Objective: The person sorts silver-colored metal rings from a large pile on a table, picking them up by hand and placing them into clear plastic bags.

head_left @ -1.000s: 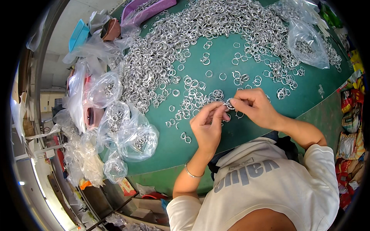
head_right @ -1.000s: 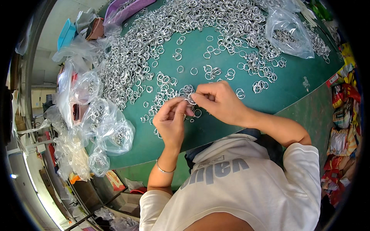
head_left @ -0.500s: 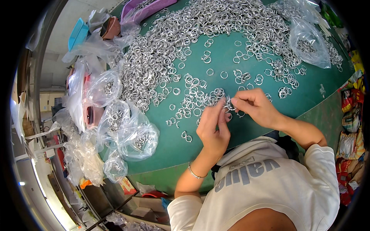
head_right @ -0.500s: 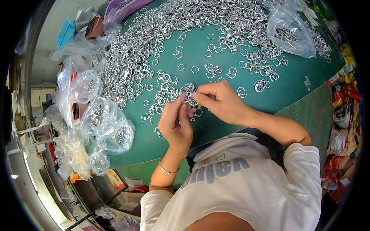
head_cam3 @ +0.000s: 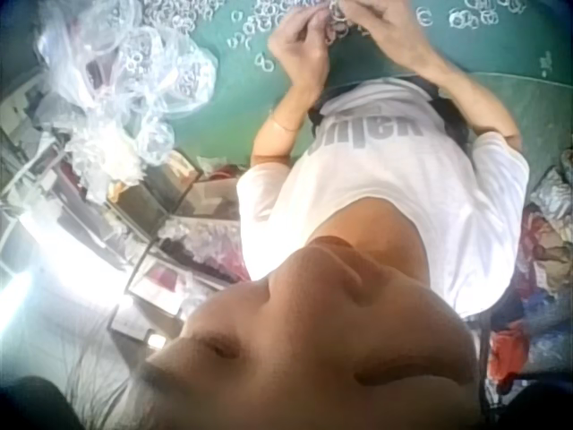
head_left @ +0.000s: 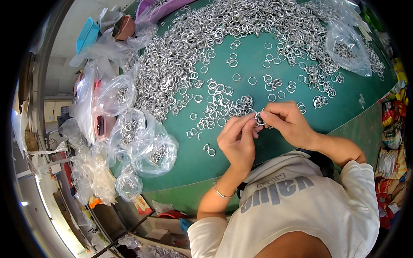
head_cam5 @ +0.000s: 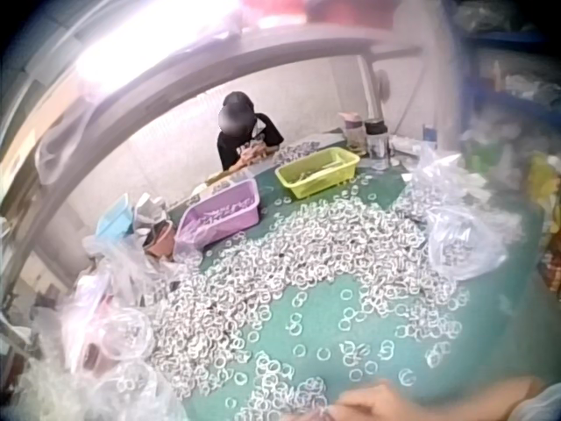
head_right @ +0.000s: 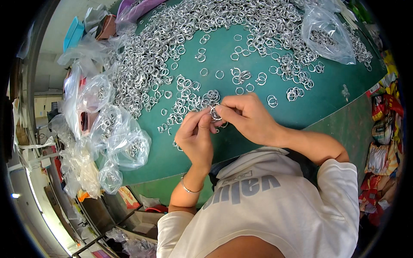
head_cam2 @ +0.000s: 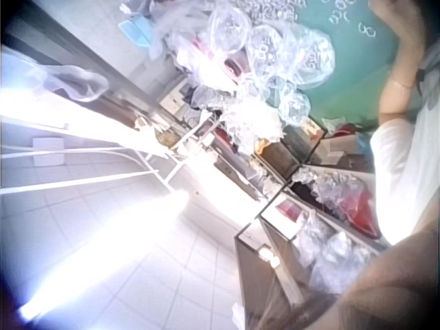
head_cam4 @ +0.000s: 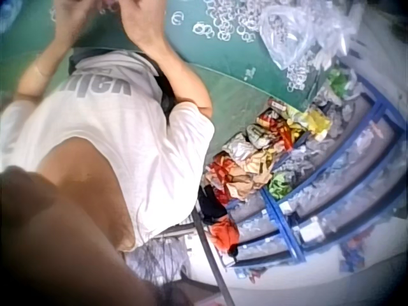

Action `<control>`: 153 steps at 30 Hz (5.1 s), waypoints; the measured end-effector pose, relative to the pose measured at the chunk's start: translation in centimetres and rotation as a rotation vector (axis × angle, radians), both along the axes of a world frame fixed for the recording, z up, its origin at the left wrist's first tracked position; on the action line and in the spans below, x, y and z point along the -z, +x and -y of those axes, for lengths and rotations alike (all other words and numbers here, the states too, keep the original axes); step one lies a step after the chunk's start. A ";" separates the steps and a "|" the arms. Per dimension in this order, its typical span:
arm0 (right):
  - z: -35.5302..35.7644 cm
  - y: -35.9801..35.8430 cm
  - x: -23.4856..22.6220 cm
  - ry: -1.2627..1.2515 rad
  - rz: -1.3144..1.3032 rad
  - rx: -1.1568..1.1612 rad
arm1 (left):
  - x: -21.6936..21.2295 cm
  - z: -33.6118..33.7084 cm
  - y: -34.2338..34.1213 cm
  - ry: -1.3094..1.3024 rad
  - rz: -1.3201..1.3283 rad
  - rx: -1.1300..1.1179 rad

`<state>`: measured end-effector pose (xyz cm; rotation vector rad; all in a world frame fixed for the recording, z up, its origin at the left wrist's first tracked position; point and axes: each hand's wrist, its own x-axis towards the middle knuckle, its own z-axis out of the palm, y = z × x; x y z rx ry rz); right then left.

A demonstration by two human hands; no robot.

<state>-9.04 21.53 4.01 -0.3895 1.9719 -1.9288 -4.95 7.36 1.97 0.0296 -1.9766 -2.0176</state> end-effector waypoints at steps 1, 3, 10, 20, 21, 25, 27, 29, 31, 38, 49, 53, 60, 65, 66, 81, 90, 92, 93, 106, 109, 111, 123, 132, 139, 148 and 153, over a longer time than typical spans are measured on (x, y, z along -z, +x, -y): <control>0.0 0.1 -0.2 -0.039 0.051 0.004 | 0.2 0.0 0.1 -0.044 -0.035 -0.025; 0.3 0.4 0.4 -0.070 -0.007 0.031 | 0.3 -0.2 0.2 -0.001 -0.056 -0.044; 0.3 0.7 0.2 0.081 -0.400 0.023 | 0.5 -0.4 0.4 0.449 0.065 0.024; -0.1 0.3 -1.5 0.180 -0.317 -0.206 | -0.9 0.6 0.9 -0.131 -0.114 -0.042; -0.2 0.3 -1.4 0.176 -0.355 -0.214 | -1.0 0.5 0.9 -0.049 -0.066 -0.020; -0.5 0.0 -1.1 0.276 -0.524 -0.216 | -0.6 0.4 1.0 0.280 0.106 0.040; -0.3 0.1 -0.8 0.222 -0.492 -0.199 | -0.7 0.3 1.0 0.227 0.078 0.022; -0.4 0.1 -0.8 0.207 -0.464 -0.208 | -1.3 0.1 1.1 -0.047 -0.051 -0.029; -0.6 -0.1 -1.2 0.221 -0.442 -0.248 | -1.6 0.4 1.2 0.007 0.006 0.000; 0.1 0.3 0.0 0.221 -0.611 -0.217 | -0.6 0.7 2.0 0.395 0.135 0.049; -7.5 -2.7 -2.4 0.521 -0.527 -0.093 | -0.7 0.3 0.1 -0.140 0.087 0.016; -20.2 -5.6 -6.8 0.656 -0.480 0.300 | -0.3 0.3 0.1 -0.175 0.091 0.037; -41.5 -12.6 -0.8 1.158 -0.338 0.780 | 0.0 0.7 -0.3 -0.633 0.040 0.114; -43.7 -12.9 1.2 1.211 -0.739 0.985 | 0.5 2.0 -0.4 -0.956 0.053 0.015; -39.7 -12.7 0.3 0.988 -0.683 0.936 | 0.6 2.6 -0.3 -1.029 0.103 0.007; -6.1 -6.4 1.9 -0.108 0.417 -0.158 | 1.3 4.2 2.5 -0.946 0.024 0.272; 2.3 -10.1 3.3 0.751 -0.785 -0.083 | 2.0 7.5 -4.3 -1.107 0.046 0.012; 3.2 -10.2 4.3 0.792 -0.849 -0.119 | 2.0 7.6 -6.2 -1.077 0.011 0.047; 3.3 -10.4 4.3 0.816 -0.856 -0.129 | 2.0 7.6 -7.0 -1.061 -0.007 0.068; 2.5 -14.9 4.0 0.789 -0.826 -0.064 | 0.3 9.9 -6.0 0.654 0.344 0.179; 3.0 -15.4 4.2 0.871 -0.792 -0.195 | 0.6 9.8 -5.2 0.631 0.376 0.157; 1.8 -15.6 4.6 0.769 -0.838 -0.167 | 1.4 10.6 -4.8 0.615 0.349 0.264; -2.3 -13.7 3.3 0.716 -0.751 0.023 | 0.5 9.1 -4.5 0.346 0.433 0.210; -1.7 -10.8 2.0 -0.455 0.870 -0.267 | 0.7 9.5 -2.9 0.700 0.536 0.221; -1.5 -10.1 2.0 -0.560 0.895 -0.321 | 0.9 10.1 -2.3 0.450 0.436 0.154; 0.8 -9.7 2.1 0.521 -0.244 -0.336 | 1.5 11.1 -2.5 -0.217 0.362 0.051; 4.2 -10.8 1.8 0.626 -0.819 -0.303 | 1.6 12.0 -5.7 -0.853 0.245 -0.181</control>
